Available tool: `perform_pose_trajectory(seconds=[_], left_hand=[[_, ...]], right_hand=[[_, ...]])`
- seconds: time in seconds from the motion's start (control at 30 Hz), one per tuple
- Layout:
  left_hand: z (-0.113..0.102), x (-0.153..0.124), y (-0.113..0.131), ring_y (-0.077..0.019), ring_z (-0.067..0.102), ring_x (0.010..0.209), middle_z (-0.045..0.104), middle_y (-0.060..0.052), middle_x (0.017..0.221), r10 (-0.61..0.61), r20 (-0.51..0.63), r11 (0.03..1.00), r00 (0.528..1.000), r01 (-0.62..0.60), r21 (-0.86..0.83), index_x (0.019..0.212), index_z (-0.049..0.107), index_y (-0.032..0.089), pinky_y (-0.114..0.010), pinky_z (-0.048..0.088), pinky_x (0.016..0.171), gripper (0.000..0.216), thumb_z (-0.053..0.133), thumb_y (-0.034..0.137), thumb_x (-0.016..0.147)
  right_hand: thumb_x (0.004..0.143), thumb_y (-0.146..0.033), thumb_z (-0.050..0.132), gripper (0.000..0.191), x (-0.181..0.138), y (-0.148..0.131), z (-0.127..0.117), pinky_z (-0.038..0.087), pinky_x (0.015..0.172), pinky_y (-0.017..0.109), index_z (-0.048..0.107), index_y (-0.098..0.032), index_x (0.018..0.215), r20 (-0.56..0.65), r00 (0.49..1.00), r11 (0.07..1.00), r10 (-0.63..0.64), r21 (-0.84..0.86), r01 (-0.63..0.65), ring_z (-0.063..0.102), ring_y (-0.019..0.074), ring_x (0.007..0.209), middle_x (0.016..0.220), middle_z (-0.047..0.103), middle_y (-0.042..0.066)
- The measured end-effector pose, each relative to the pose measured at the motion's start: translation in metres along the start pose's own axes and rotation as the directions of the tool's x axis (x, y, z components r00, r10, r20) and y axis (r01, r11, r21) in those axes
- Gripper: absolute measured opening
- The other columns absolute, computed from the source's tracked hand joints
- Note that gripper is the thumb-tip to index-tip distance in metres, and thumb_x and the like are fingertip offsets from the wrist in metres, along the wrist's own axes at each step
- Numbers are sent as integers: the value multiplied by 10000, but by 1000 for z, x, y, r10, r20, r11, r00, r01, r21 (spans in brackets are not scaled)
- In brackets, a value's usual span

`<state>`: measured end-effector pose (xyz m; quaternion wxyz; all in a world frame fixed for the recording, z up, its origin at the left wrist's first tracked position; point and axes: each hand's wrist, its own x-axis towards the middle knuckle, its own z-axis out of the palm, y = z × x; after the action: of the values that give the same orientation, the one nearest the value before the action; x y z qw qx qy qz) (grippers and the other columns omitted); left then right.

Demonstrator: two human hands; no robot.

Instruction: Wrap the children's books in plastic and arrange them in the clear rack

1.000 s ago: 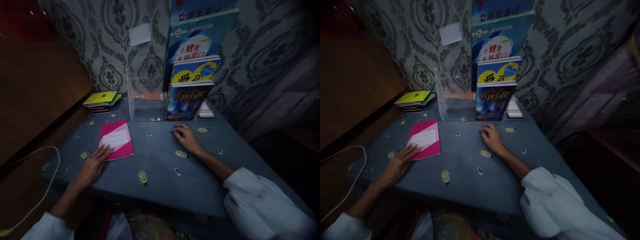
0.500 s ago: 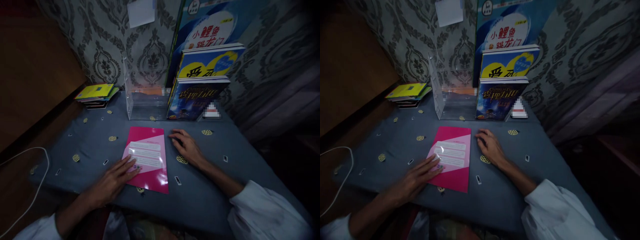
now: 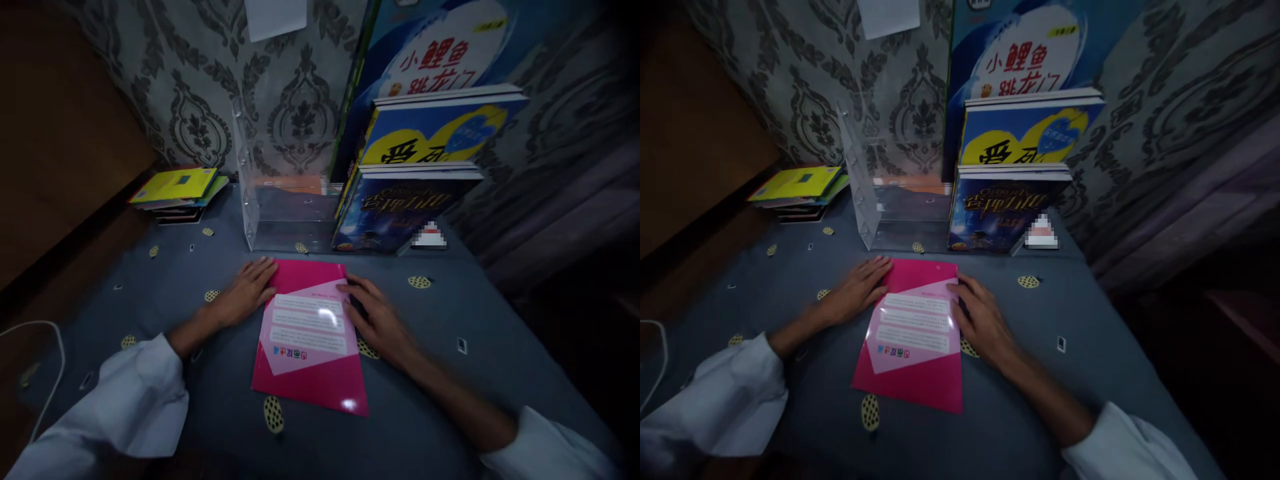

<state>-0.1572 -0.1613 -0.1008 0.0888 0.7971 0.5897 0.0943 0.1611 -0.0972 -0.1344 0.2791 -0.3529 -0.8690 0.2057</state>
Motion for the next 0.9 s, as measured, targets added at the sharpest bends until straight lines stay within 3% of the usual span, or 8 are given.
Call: perform_pose_trajectory(seconds=[0.13, 0.27, 0.37, 0.47, 0.6, 0.77, 0.9], left_hand=[[12, -13, -35, -243, 386, 1488, 467, -123, 1566, -84, -129, 987, 988, 100, 122, 1483, 460, 165, -463, 359, 1212, 486, 345, 380, 1062], [4, -25, -45, -274, 477, 1428, 519, -143, 1521, -100, -237, 978, 966, 139, 153, 1442, 504, 158, -503, 439, 1152, 469, 341, 373, 1059], [2, -20, -32, -283, 546, 1367, 588, -148, 1452, -80, -267, 991, 960, 106, 86, 1409, 533, 166, -510, 481, 1114, 448, 370, 385, 1054], [3, -6, -11, -258, 544, 1369, 584, -128, 1459, 2, -230, 1000, 973, -2, 1, 1416, 524, 186, -478, 473, 1133, 434, 380, 381, 1056], [10, 10, 11, -258, 513, 1396, 583, -124, 1458, 105, -223, 994, 969, -106, 8, 1359, 571, 184, -481, 441, 1164, 389, 399, 345, 1050], [17, 16, 17, -281, 569, 1333, 617, -157, 1403, 136, -271, 990, 953, -122, 69, 1319, 595, 145, -495, 485, 1121, 373, 428, 320, 1034], [15, 24, 20, -288, 573, 1329, 617, -163, 1400, 190, -240, 982, 952, -179, 64, 1329, 599, 139, -491, 498, 1112, 387, 447, 329, 1028]], right_hand=[[998, -343, 461, 365, 0, 5, -5, 525, 1049, 470, 640, -253, 1302, 19, 998, 998, -56, -1, 56, 607, 293, 1253, 1378, 622, 118], [1014, -312, 435, 360, 1, 3, -8, 543, 1021, 509, 633, -214, 1298, -12, 995, 995, -101, -21, 101, 616, 300, 1240, 1337, 653, 145], [1023, -300, 423, 353, 0, 1, -7, 552, 1000, 532, 637, -175, 1275, -19, 991, 990, -134, -50, 133, 613, 312, 1243, 1324, 658, 175], [1019, -295, 438, 349, -1, 1, -5, 550, 998, 548, 624, -184, 1294, -11, 990, 988, -143, -65, 142, 608, 316, 1254, 1346, 647, 174], [1002, -269, 470, 354, -2, 2, -5, 535, 1031, 544, 611, -200, 1320, 7, 989, 987, -149, -61, 149, 588, 310, 1294, 1377, 628, 168], [1001, -277, 471, 364, -3, 2, -4, 530, 1051, 520, 613, -173, 1319, 20, 991, 991, -133, -27, 134, 578, 308, 1306, 1387, 611, 180], [974, -249, 500, 368, 3, 3, 0, 506, 1075, 542, 623, -157, 1308, 31, 994, 994, -109, -20, 110, 558, 326, 1324, 1418, 581, 197]])
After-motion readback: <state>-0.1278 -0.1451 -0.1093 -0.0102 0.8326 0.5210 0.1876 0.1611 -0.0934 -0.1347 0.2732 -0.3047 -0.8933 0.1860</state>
